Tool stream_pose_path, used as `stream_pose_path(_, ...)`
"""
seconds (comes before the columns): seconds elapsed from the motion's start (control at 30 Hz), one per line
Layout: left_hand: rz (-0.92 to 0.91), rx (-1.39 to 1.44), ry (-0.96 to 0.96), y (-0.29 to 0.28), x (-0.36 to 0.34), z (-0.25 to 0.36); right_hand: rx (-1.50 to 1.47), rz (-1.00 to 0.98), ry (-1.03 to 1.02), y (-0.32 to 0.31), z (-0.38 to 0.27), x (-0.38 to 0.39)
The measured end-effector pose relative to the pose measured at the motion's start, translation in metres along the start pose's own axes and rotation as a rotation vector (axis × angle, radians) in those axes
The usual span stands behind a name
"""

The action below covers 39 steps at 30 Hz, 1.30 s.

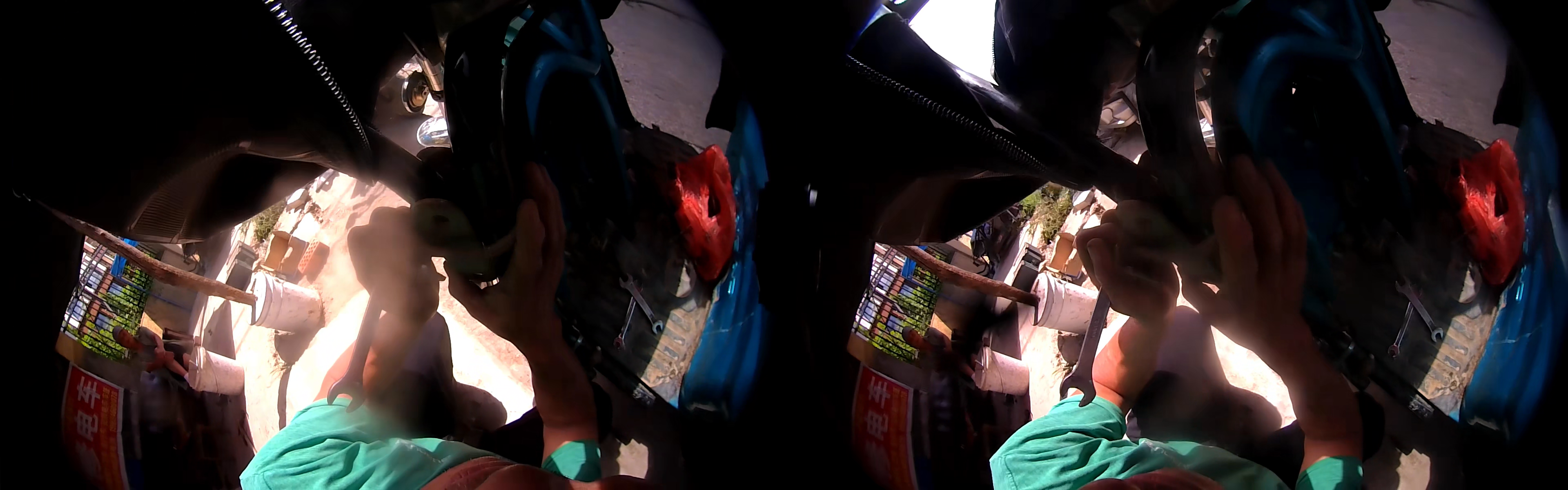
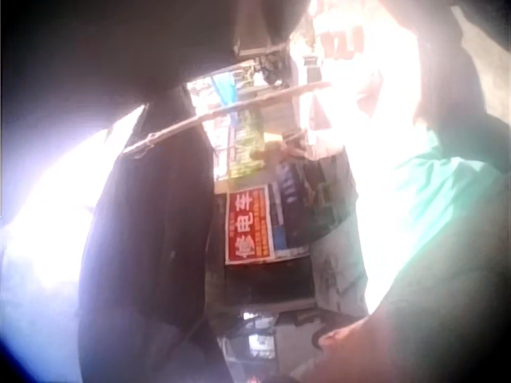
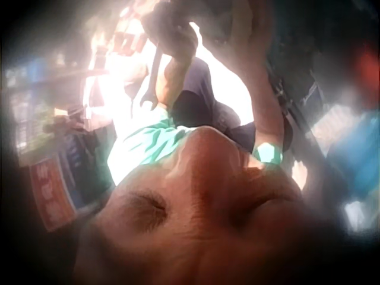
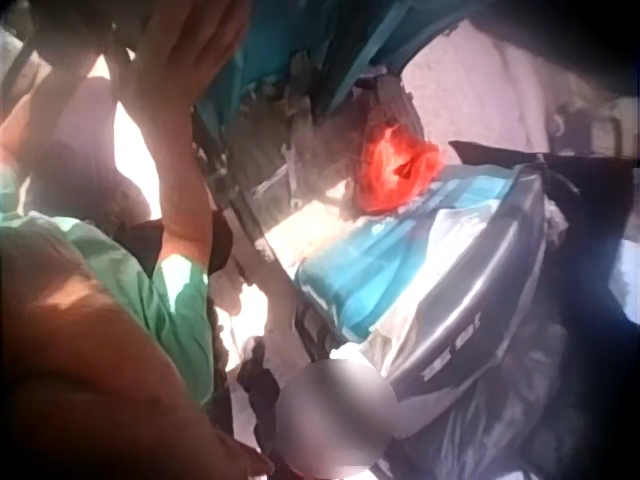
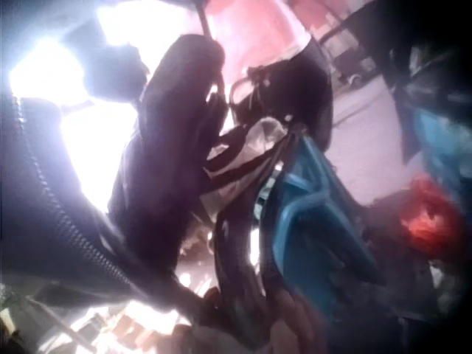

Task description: The person works on the internal components of a motor-assisted bicycle using a wrench and their hands.

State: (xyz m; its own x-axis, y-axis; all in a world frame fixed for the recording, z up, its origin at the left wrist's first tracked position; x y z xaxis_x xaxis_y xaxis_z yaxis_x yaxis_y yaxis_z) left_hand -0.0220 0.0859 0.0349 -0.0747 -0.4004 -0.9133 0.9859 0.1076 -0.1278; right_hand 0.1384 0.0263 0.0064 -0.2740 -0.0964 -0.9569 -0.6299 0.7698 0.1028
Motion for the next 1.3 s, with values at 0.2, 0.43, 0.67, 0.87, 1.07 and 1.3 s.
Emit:
stream_pose_path(0.2, -0.065, -0.43, 0.197, 0.015, -0.007, 0.019, 0.039, -0.092, 0.018, -0.006, 0.0, -0.004)
stream_pose_path(0.43, -0.01, 0.121, -0.255, 0.013, 0.001, 0.011, 0.098, -0.13, 0.133, -0.006, -0.013, -0.007)
stream_pose_path(0.67, -0.123, 0.29, -0.299, 0.001, 0.01, 0.007, 0.03, -0.145, 0.249, -0.007, -0.022, -0.012)
stream_pose_path(0.87, -0.209, 0.407, -0.399, 0.006, 0.036, -0.021, 0.097, -0.161, 0.211, -0.006, -0.022, -0.011)
stream_pose_path(1.07, -0.429, 0.265, -0.494, 0.032, 0.051, -0.046, 0.13, -0.237, 0.195, -0.005, -0.023, -0.007)
stream_pose_path(1.3, -0.511, 0.283, 0.1, 0.045, 0.071, -0.042, 0.262, -0.297, 0.08, -0.009, -0.022, -0.002)
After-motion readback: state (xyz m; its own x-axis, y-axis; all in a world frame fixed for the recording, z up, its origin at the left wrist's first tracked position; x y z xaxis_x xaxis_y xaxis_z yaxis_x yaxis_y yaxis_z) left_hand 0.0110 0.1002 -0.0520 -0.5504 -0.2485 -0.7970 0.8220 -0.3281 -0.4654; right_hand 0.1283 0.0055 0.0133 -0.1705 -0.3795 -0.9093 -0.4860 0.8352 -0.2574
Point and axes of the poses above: each hand's wrist, its own x-axis away from the middle knuckle, its own y-axis out of the palm, z = x × y, the point moved 2 cm from there along -x, towards the middle knuckle, and after that the axes turned 5 degrees about -y, right-handed, at the moved point
